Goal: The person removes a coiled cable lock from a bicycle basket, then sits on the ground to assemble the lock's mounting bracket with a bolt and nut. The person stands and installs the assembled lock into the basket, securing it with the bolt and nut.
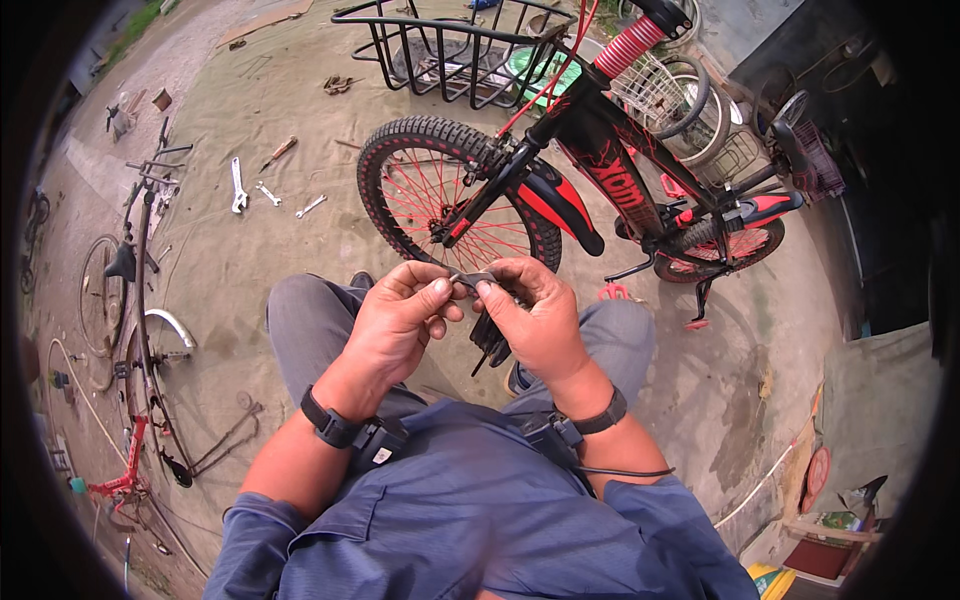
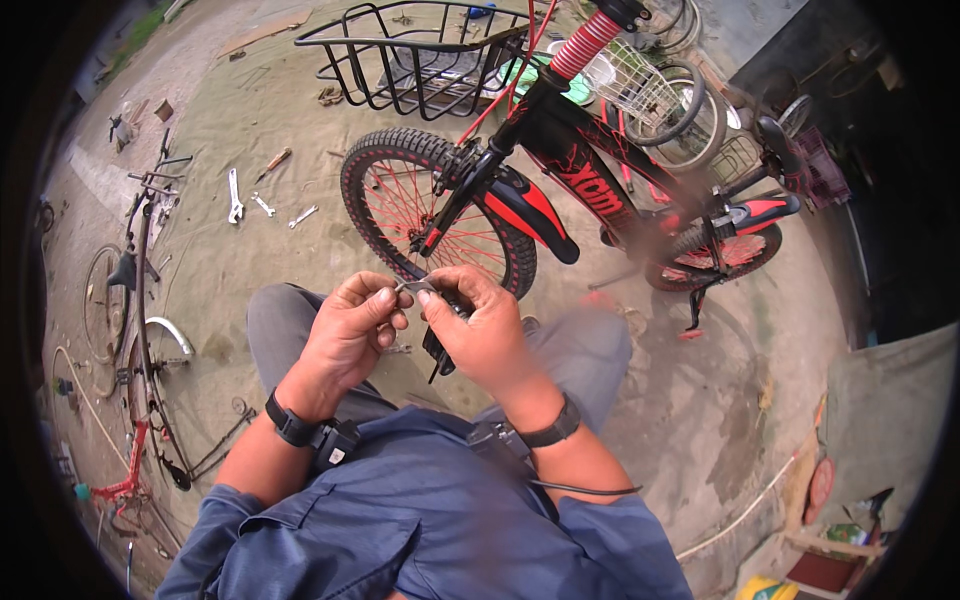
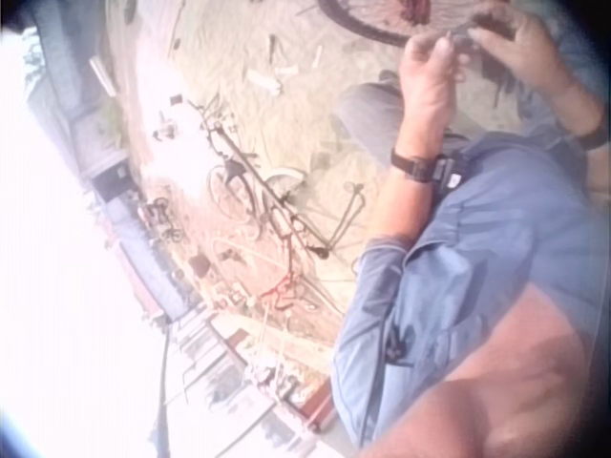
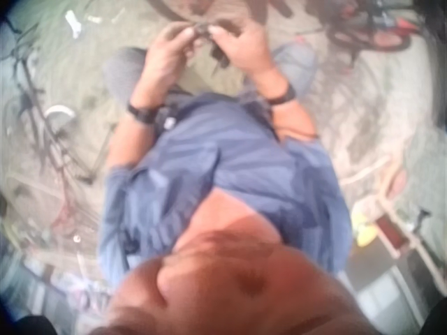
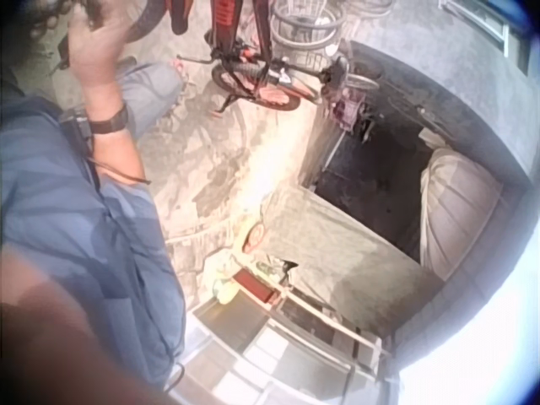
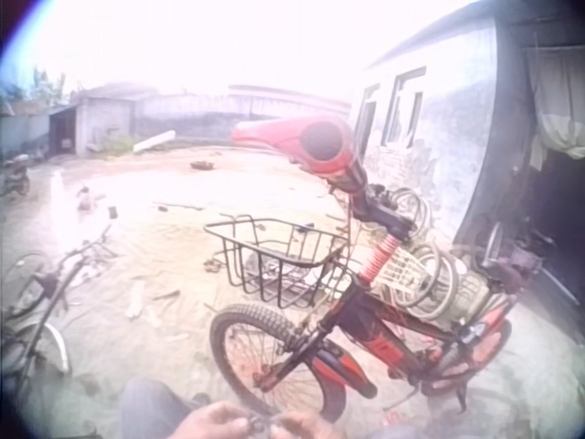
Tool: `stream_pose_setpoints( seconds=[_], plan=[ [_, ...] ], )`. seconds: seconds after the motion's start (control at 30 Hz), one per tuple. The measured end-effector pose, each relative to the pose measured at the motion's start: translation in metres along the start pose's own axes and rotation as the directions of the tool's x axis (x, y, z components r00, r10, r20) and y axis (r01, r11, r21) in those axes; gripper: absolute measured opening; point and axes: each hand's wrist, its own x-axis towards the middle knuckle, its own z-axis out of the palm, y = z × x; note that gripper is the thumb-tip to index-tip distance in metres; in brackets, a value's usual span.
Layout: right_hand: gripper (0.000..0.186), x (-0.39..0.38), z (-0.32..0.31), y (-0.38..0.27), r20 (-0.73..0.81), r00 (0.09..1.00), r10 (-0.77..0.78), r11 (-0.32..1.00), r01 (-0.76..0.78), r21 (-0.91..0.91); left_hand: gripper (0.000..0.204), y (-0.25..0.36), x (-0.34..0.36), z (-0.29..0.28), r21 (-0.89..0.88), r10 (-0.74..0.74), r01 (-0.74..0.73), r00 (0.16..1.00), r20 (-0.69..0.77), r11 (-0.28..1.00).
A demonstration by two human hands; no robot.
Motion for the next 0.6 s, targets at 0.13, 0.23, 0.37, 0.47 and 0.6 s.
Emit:
stream_pose_setpoints(
  seconds=[0.13,0.23,0.37,0.47,0.6],
  plan=[
    [0.018,-0.001,0.001,0.000,0.100,0.926,-0.364,0.873,0.377,-0.310,0.016,-0.007,-0.001,-0.002,-0.060,-0.006,0.008,1.000,0.029,0.998],
    [0.020,-0.004,0.003,0.001,0.087,0.925,-0.370,0.888,0.379,-0.260,0.016,-0.012,-0.002,-0.004,-0.142,0.015,-0.009,0.999,0.042,0.990],
    [0.022,-0.005,0.003,0.001,0.121,0.904,-0.410,0.859,0.427,-0.282,0.020,-0.015,-0.003,-0.006,-0.222,0.005,0.012,0.997,0.077,0.975],
    [0.024,-0.006,0.003,0.000,0.122,0.907,-0.404,0.864,0.422,-0.276,0.025,-0.017,-0.004,-0.007,-0.239,-0.010,0.032,0.996,0.091,0.970],
    [0.025,-0.008,-0.001,-0.005,0.187,0.915,-0.356,0.831,0.402,-0.384,0.027,-0.016,-0.005,-0.008,-0.248,-0.031,0.058,0.993,0.112,0.967]
  ],
)
